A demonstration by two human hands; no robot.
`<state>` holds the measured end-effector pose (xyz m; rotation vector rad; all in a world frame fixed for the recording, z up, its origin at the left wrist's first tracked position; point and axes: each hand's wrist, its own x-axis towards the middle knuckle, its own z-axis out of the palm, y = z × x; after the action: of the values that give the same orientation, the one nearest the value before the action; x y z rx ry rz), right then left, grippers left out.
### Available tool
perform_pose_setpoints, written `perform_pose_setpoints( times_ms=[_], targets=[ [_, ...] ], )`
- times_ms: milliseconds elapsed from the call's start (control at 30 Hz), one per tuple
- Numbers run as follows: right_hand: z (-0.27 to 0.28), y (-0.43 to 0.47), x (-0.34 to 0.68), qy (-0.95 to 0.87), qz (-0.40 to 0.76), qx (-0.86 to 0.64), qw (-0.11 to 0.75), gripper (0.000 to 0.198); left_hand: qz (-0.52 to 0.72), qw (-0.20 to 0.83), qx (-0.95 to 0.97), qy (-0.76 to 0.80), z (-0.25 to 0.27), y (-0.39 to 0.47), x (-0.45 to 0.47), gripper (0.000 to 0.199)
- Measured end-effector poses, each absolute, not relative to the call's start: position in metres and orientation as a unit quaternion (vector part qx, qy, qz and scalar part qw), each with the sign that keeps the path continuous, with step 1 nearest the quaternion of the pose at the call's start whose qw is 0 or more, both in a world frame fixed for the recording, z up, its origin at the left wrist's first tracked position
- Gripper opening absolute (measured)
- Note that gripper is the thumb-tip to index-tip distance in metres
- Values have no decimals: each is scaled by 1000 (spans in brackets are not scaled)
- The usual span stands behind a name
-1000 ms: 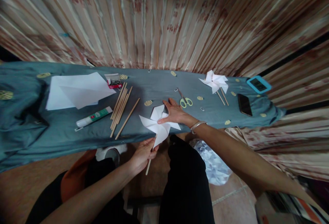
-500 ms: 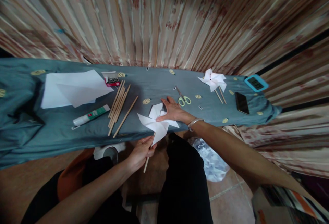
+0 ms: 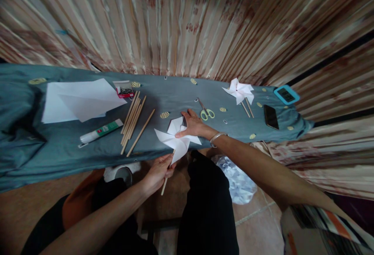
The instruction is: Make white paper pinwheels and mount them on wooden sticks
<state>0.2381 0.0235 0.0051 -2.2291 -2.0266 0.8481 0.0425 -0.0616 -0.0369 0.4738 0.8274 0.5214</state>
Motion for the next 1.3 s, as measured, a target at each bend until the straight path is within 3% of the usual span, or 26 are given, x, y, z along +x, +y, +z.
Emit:
perform_pose_setpoints(
  times_ms=[467, 1300],
  targets=[
    [3, 23, 239, -642, 271, -717, -10, 125, 241, 860, 220, 393, -39, -62, 41, 37],
    [-7, 21, 244, -641, 273, -717, 2, 120, 244, 861, 209, 394, -37, -63, 42, 36]
  ],
)
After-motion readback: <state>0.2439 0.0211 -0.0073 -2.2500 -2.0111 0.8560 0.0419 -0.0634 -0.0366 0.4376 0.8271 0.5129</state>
